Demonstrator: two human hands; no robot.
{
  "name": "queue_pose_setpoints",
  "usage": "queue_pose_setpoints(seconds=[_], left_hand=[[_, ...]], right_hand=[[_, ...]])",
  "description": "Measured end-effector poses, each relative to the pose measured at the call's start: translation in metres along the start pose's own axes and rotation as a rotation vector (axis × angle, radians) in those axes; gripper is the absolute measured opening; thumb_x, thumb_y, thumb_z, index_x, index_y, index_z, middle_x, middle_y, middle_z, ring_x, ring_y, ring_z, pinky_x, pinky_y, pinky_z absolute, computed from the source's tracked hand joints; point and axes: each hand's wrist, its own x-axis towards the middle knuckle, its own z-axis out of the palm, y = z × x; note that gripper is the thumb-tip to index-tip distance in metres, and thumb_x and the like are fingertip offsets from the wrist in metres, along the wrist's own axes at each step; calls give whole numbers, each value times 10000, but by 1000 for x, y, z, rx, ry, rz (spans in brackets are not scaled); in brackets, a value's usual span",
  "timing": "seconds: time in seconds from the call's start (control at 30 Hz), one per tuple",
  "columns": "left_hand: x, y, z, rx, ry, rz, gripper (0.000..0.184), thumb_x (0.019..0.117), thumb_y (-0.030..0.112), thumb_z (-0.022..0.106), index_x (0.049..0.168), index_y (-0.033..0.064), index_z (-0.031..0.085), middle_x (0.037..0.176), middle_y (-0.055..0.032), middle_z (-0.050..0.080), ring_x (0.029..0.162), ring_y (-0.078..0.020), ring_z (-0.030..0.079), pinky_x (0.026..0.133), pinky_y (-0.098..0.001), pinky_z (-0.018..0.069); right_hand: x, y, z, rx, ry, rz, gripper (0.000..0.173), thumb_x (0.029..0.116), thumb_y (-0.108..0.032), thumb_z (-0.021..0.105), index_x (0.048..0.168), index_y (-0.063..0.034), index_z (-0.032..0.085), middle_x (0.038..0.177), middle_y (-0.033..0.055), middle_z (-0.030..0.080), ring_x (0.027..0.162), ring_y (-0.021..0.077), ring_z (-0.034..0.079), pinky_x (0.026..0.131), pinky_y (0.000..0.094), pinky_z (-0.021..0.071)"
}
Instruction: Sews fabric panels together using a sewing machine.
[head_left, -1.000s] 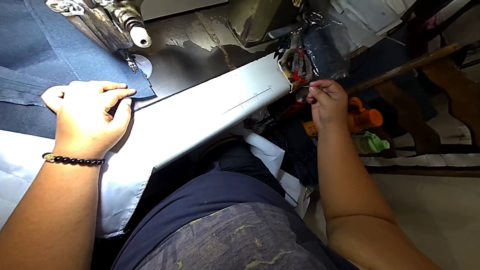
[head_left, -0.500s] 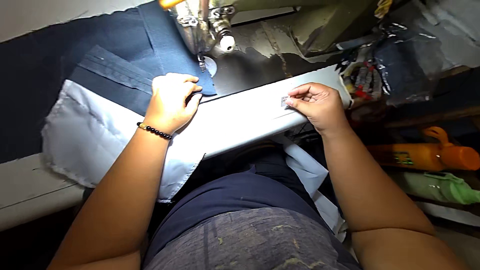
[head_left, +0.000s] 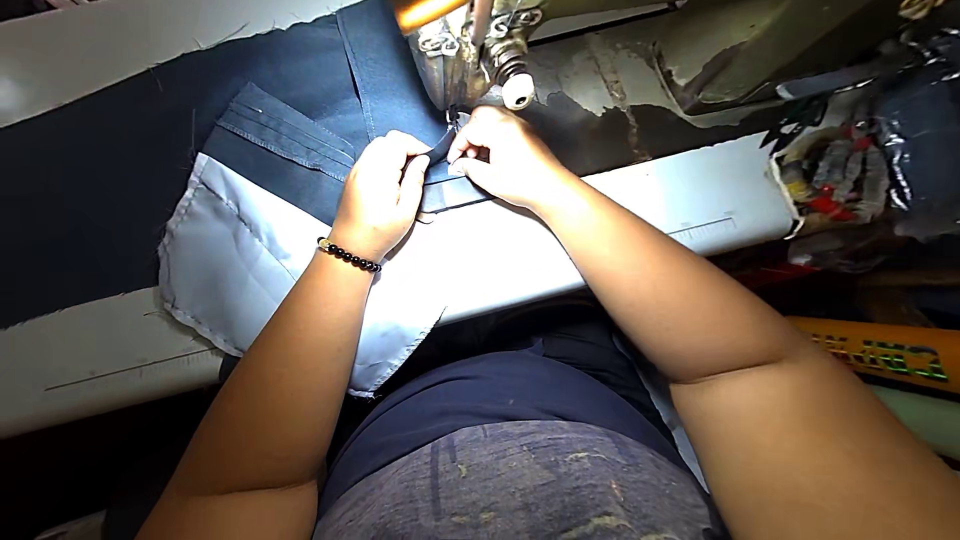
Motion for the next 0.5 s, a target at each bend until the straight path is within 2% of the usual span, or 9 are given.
queue_pose_setpoints(seconds=[0.1, 0.17, 0.3, 0.5], left_hand=[[1, 1, 0, -13, -27, 0, 255, 1064, 146, 474, 1122, 0, 675, 1018, -135, 677, 978, -165, 638, 901, -270, 495], [2, 1, 1, -19, -38, 14, 259, 1065, 143, 471, 1124, 0, 679, 1025, -131, 680, 985, -167, 632, 909, -275, 486], [2, 0, 1, -24, -43, 25, 264, 1067, 143, 470, 1132, 7, 687, 1042, -132, 686, 1005, -181, 631, 928, -293, 480], [2, 0, 1, -6, -71, 22, 271, 1065, 143, 456, 1133, 23, 690, 1072, -132, 690, 1048, -206, 637, 960, -319, 479]], right_hand=[[-1, 0, 1, 32, 47, 23, 130, 884, -74, 669, 988, -5, 709, 934, 130, 671, 850, 222, 619, 816, 407, 493], [0, 0, 0, 52, 59, 28, 118, 884, -86, 691, 961, 3, 700, 896, 123, 672, 826, 208, 621, 805, 390, 493], [1, 0, 0, 75, 60, 53, 98, 884, -89, 705, 930, -3, 701, 881, 106, 670, 779, 147, 605, 744, 298, 494], [3, 0, 1, 24, 71, 50, 87, 878, -32, 645, 927, 17, 697, 864, 128, 670, 780, 177, 617, 735, 321, 499]])
